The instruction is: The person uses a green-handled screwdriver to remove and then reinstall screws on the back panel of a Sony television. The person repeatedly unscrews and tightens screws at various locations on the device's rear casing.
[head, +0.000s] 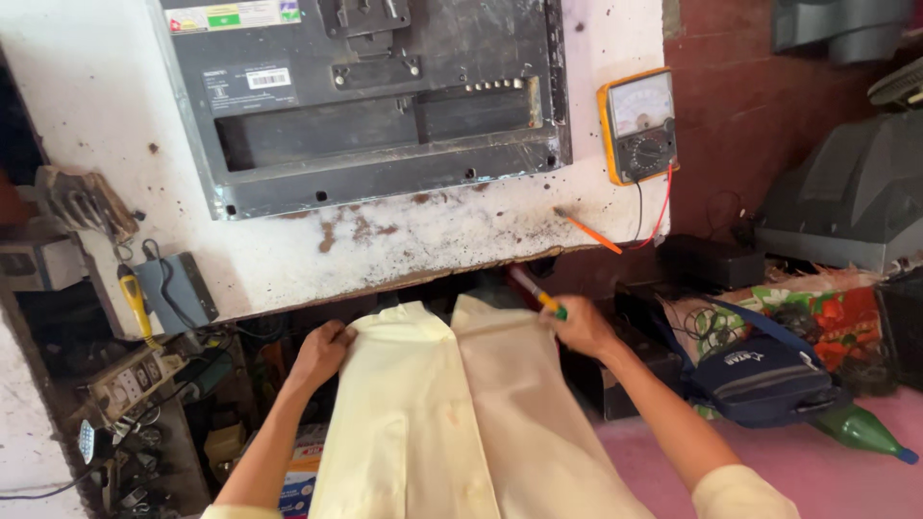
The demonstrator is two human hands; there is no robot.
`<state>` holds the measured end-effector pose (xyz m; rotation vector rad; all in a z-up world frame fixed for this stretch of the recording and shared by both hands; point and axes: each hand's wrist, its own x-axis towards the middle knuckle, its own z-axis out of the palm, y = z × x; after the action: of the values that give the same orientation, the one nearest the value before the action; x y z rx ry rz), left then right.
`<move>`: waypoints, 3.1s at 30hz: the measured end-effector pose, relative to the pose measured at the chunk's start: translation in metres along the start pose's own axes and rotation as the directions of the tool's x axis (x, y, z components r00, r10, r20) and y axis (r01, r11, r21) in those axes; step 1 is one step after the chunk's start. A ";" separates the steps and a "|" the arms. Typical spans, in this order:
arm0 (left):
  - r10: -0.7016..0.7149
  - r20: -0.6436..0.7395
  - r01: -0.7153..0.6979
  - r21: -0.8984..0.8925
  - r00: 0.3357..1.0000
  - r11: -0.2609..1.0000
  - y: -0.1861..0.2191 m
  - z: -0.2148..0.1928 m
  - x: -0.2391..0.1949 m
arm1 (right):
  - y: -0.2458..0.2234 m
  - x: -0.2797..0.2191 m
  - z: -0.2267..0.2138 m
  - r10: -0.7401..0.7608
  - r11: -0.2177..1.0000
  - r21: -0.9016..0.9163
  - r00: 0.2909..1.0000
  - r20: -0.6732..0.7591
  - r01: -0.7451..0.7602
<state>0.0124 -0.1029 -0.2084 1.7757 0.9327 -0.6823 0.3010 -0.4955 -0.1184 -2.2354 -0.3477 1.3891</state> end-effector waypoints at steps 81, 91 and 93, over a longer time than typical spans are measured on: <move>0.103 -0.548 -0.536 -0.835 0.830 -0.123 0.255 -0.040 0.014 | -0.318 0.013 0.032 -0.635 0.772 -0.172 0.740 -0.222 0.611; -0.152 -0.650 -0.662 -0.688 0.744 -0.298 0.229 -0.149 0.013 | -0.321 0.012 0.061 -0.785 0.618 -0.334 0.582 -0.211 0.712; -0.095 -0.771 -0.768 -0.636 0.630 0.070 0.218 -0.155 -0.006 | -0.311 0.014 0.054 -0.697 0.717 -0.264 0.671 -0.253 0.645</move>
<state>0.1962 -0.0093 -0.0384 0.7968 0.8902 0.9692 0.2703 -0.2099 0.0131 -2.0630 -1.0657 0.5792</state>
